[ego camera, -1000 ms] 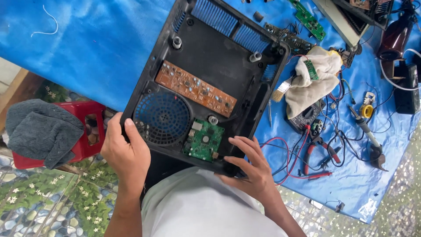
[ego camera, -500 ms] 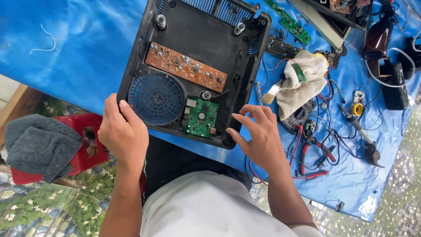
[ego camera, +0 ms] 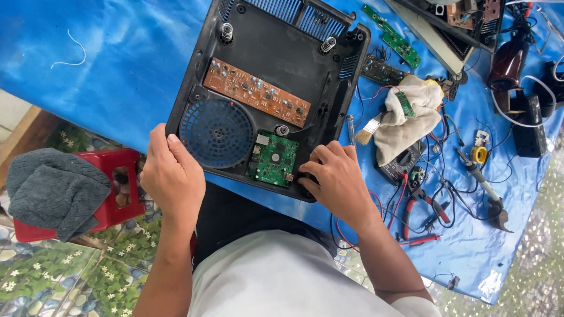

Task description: Cleaning the interior of an induction cooker casing and positioning the main and auxiliary circuit boards into their slots.

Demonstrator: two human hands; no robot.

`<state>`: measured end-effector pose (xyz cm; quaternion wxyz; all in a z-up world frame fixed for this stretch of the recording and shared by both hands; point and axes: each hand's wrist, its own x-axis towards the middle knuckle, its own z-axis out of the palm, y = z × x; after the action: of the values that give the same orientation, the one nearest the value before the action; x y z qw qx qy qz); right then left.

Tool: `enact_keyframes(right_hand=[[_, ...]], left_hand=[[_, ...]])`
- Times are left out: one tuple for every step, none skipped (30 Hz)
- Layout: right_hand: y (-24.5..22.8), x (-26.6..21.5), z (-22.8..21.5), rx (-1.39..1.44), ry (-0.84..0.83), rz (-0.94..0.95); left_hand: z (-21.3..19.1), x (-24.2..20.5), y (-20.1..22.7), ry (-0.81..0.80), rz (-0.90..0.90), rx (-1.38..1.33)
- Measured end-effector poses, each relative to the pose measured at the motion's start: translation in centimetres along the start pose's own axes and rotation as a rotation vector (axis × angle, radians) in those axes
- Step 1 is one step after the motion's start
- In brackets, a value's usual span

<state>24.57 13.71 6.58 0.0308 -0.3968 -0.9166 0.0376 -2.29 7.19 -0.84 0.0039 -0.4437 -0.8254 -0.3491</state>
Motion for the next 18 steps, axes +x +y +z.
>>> enact_keyframes(right_hand=[[0.0, 0.2, 0.1, -0.001, 0.0, 0.0], [0.1, 0.4, 0.2, 0.041, 0.01, -0.02], [0.2, 0.6, 0.3, 0.084, 0.02, -0.04], [0.0, 0.7, 0.1, 0.08, 0.024, -0.04], [-0.2, 0.9, -0.1, 0.116, 0.04, -0.043], [-0.3, 1.1, -0.2, 0.152, 0.054, -0.047], [0.9, 0.8, -0.3, 0.149, 0.056, -0.049], [1.9, 0.5, -0.3, 0.142, 0.115, -0.037], [2.9, 0.1, -0.4, 0.134, 0.174, -0.025], [3.8, -0.1, -0.8, 0.133, 0.177, -0.022], [4.8, -0.4, -1.2, 0.183, 0.236, 0.068], [5.9, -0.8, -1.8, 0.225, 0.303, 0.164], [6.9, -0.8, -2.3, 0.216, 0.315, 0.173], [7.9, -0.8, -2.8, 0.259, 0.349, 0.267], [8.9, -0.9, -3.3, 0.303, 0.384, 0.36], [10.3, -0.6, -3.1, 0.296, 0.395, 0.368], [11.7, -0.4, -2.8, 0.329, 0.448, 0.412], [13.1, -0.2, -2.5, 0.364, 0.503, 0.456]], left_hand=[[0.0, -0.1, 0.0, 0.0, 0.0, -0.001], [0.1, -0.1, -0.1, 0.001, 0.0, 0.002], [0.1, -0.1, -0.1, 0.003, 0.001, 0.005], [0.1, -0.1, -0.1, 0.006, 0.003, 0.002], [0.1, 0.0, -0.2, 0.007, 0.0, 0.001], [0.2, -0.1, -0.2, 0.007, -0.006, 0.001], [0.3, 0.0, 0.0, 0.01, -0.006, -0.001], [0.2, 0.0, 0.0, 0.006, -0.012, -0.006], [0.1, -0.1, 0.1, 0.002, -0.017, -0.011], [0.0, -0.1, 0.0, 0.003, -0.012, -0.013], [0.0, -0.1, 0.0, 0.0, -0.024, -0.01], [0.2, 0.1, 0.2, -0.001, -0.027, -0.017], [0.2, -0.1, -0.1, 0.0, -0.014, -0.028], [0.4, -0.2, -0.3, 0.001, -0.021, -0.005], [0.6, -0.3, -0.5, 0.002, -0.028, 0.019], [0.6, -0.4, -0.6, 0.003, -0.016, 0.009], [0.6, -0.4, -0.7, -0.003, -0.032, 0.007], [0.6, -0.4, -0.8, -0.01, -0.047, 0.005]])
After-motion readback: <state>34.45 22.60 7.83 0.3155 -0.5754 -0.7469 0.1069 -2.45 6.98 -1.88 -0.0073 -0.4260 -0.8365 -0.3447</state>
